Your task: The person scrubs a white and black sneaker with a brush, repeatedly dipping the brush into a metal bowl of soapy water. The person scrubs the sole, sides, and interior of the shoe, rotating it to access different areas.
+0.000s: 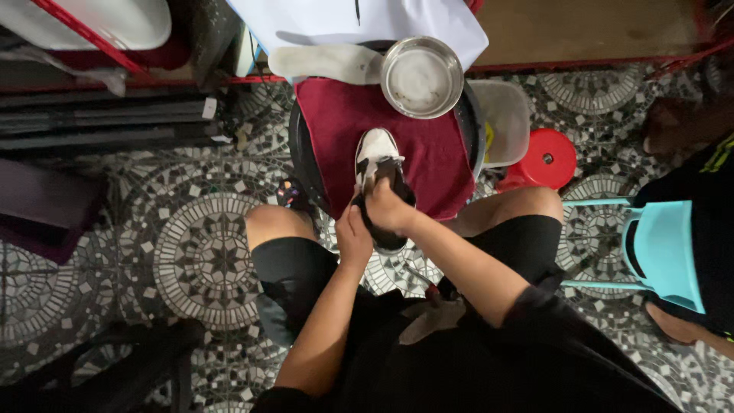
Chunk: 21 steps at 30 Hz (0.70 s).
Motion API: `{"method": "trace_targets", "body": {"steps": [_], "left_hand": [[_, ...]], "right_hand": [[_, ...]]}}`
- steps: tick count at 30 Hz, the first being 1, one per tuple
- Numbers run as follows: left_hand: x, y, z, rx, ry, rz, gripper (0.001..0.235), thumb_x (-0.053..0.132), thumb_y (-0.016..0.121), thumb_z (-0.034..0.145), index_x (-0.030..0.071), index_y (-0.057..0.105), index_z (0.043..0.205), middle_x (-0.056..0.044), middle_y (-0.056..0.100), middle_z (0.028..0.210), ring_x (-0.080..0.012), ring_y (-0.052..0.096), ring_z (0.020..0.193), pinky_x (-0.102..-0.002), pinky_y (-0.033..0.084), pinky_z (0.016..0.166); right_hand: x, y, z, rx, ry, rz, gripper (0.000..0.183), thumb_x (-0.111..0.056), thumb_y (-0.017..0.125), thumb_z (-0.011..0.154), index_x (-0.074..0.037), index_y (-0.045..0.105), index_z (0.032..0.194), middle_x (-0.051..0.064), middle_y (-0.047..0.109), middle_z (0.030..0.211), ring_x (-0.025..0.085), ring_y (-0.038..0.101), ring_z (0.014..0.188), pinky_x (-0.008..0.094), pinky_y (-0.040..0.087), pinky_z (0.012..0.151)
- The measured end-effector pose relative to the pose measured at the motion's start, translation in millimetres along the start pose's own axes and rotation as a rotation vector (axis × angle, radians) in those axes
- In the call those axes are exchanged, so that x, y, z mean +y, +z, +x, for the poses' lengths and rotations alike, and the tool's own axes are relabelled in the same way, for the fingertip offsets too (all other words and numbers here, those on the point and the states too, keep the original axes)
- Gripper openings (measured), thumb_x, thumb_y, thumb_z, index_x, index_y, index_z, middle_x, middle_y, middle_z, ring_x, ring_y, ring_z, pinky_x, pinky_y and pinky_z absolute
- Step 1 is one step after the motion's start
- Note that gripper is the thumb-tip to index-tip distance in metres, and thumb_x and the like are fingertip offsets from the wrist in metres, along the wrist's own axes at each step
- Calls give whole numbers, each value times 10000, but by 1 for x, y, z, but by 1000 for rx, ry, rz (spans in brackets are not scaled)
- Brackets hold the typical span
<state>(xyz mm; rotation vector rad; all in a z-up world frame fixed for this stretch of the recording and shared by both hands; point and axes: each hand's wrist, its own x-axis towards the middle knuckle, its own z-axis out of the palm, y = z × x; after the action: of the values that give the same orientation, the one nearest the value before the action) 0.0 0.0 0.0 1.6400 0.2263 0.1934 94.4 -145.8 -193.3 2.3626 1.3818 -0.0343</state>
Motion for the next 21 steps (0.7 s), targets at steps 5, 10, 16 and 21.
{"method": "trace_targets", "body": {"steps": [5,10,16,21], "left_hand": [[-16,4,-8,-8,25,-11,445,219,450,1206,-13,740,1450,-287,763,1380,-416,707,1334,-563,538,1162],[-8,-11,2,-85,61,51,448,100,471,1161,-23,677,1539,-300,696,1498,-473,629,1412,-591,509,1207],[16,-24,40,95,311,488,228,324,818,1038,272,884,1250,39,888,1105,-168,840,960,-292,666,844],[79,-14,81,-225,520,735,484,671,910,882,308,862,1200,95,826,1124,-230,750,1033,-350,599,914]], "right_hand": [[-11,-38,-14,-58,626,1308,644,-294,514,1128,166,263,1503,416,477,1538,668,509,1394,914,262,1098],[-27,27,-8,127,186,190,301,-30,523,981,100,761,1111,349,690,1287,583,701,1048,741,404,910],[2,-180,-115,344,683,1598,557,-190,634,1116,118,410,1522,400,633,1454,492,660,1371,567,497,1154],[33,-235,-168,478,890,2135,441,-263,704,1064,-21,703,1433,117,684,1100,263,691,1034,441,568,924]]}}
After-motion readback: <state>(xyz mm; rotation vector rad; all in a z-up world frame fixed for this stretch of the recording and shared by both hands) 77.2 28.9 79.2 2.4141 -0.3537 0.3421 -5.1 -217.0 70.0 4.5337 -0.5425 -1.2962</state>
